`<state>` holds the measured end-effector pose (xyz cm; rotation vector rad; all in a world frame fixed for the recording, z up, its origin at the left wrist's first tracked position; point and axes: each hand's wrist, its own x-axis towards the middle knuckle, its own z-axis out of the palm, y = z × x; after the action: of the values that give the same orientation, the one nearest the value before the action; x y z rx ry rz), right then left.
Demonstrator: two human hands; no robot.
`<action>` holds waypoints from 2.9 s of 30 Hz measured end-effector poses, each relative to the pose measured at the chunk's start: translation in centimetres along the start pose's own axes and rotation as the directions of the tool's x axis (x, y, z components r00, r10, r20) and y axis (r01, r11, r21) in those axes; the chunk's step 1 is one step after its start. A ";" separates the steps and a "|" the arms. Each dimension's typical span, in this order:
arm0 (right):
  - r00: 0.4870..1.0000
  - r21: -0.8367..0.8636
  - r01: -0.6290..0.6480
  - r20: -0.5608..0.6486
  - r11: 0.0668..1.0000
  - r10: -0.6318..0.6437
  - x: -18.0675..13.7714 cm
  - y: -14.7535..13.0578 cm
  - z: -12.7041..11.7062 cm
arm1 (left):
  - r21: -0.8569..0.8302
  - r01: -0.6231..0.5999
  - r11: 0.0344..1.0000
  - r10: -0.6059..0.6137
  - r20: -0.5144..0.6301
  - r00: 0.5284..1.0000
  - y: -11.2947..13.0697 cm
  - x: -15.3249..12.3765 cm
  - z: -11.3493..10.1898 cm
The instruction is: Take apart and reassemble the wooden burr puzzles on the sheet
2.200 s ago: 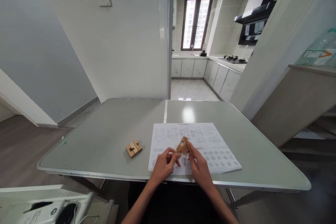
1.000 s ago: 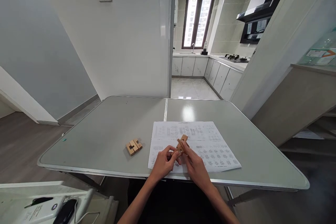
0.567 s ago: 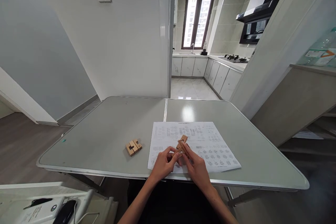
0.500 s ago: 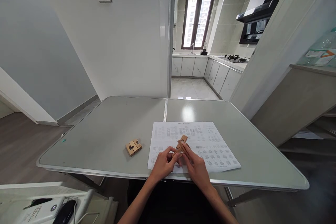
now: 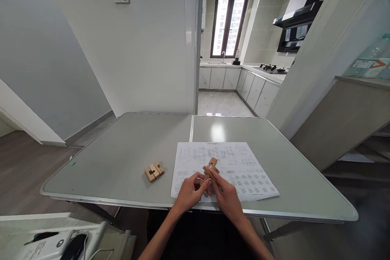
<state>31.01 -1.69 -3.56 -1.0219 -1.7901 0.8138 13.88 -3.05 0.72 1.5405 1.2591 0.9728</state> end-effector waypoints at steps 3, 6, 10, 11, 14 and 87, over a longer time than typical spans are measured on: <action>1.000 0.014 0.003 -0.008 1.000 -0.003 0.0 0.0 0.0 | -0.009 0.009 1.000 -0.009 0.006 1.000 -0.2 0.1 0.0; 1.000 0.038 0.009 -0.011 0.999 -0.009 0.1 0.0 0.1 | -0.057 0.017 0.998 -0.017 0.001 1.000 -0.7 0.2 -0.1; 0.996 0.058 -0.011 -0.086 0.998 0.016 0.7 0.1 0.1 | -0.163 0.012 0.987 -0.025 -0.080 0.996 -1.5 0.6 -0.1; 0.994 0.050 -0.008 -0.108 0.999 0.013 1.0 0.2 0.0 | -0.187 0.009 0.982 -0.029 -0.103 0.994 -1.7 0.7 -0.1; 0.990 -0.066 0.017 -0.136 0.998 -0.026 1.9 0.9 -0.3 | -0.245 -0.002 0.970 -0.036 -0.150 0.988 -2.1 0.9 -0.2; 0.909 0.685 -0.359 0.101 0.634 0.405 2.0 -1.8 -1.1 | -0.055 -0.046 0.997 0.041 -0.088 0.995 -1.6 0.0 0.1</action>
<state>30.95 -0.57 -0.88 -0.8909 -1.0347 1.5584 13.55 -2.96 -0.86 1.5015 1.2515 1.1045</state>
